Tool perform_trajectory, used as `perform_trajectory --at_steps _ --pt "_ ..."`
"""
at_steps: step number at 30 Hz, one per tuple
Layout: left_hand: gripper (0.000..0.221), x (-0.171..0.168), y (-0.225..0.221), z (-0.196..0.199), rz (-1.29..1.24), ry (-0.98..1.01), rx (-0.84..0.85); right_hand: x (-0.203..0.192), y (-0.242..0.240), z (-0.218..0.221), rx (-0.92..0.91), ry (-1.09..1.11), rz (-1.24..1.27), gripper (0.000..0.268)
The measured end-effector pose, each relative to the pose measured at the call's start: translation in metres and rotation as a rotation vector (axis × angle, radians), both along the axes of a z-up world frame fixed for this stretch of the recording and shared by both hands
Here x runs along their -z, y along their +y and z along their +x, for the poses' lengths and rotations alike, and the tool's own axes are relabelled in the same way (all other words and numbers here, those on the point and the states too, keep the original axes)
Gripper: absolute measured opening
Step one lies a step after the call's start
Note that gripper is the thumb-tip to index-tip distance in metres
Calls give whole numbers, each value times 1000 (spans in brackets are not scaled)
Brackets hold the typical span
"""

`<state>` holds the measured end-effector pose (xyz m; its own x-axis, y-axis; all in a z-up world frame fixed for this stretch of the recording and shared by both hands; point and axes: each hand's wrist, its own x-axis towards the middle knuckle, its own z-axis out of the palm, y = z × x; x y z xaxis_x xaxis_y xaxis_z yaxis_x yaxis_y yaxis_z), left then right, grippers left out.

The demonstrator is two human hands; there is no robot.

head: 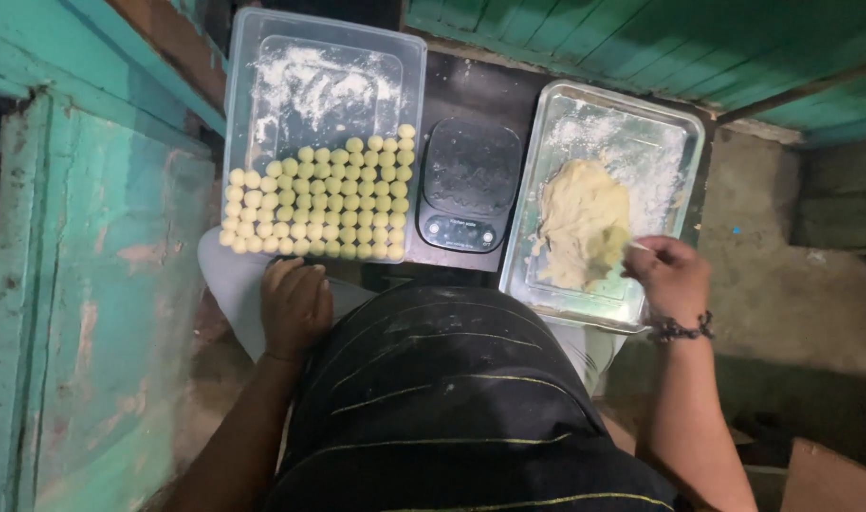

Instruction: The person repeatedly pinches off small pieces of dough from a large mass on a tray, weighs each piece on a digital scale, rolls it into a ball between the palms, and places it into a clear plastic container. The process is repeated continuously throughout the clip.

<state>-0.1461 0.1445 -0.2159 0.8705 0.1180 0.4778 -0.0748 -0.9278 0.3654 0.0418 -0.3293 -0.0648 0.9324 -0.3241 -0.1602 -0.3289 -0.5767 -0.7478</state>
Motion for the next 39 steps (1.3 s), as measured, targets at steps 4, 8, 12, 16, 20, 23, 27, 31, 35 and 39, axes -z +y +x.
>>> perform_trajectory --at_steps 4,8,12,16,20,23,27,31,35,39 --pt "16 3 0 1 28 -28 8 -26 48 15 -250 55 -13 26" --pt "19 14 4 0 25 1 -9 4 102 26 -496 -29 35 24" --pt "19 5 3 -2 22 5 -13 35 142 40 -593 -106 68 22" --pt "18 1 2 -5 37 57 -34 72 160 62 -665 -169 -191 15" --pt "17 13 4 -7 46 65 -54 97 159 72 -779 -327 -444 8" --pt "19 5 2 -6 28 123 -46 95 158 69 -806 -282 -421 11" --pt "18 -2 -1 -4 23 130 -49 89 145 69 -800 -259 -293 29" --pt "17 -2 0 -5 0 117 -58 83 111 74 -645 -238 -248 21" --pt "16 2 3 -6 84 86 -47 98 51 90 -582 -208 -508 19" --pt "17 9 2 -6 36 160 -51 93 13 96 -493 -125 -571 12"
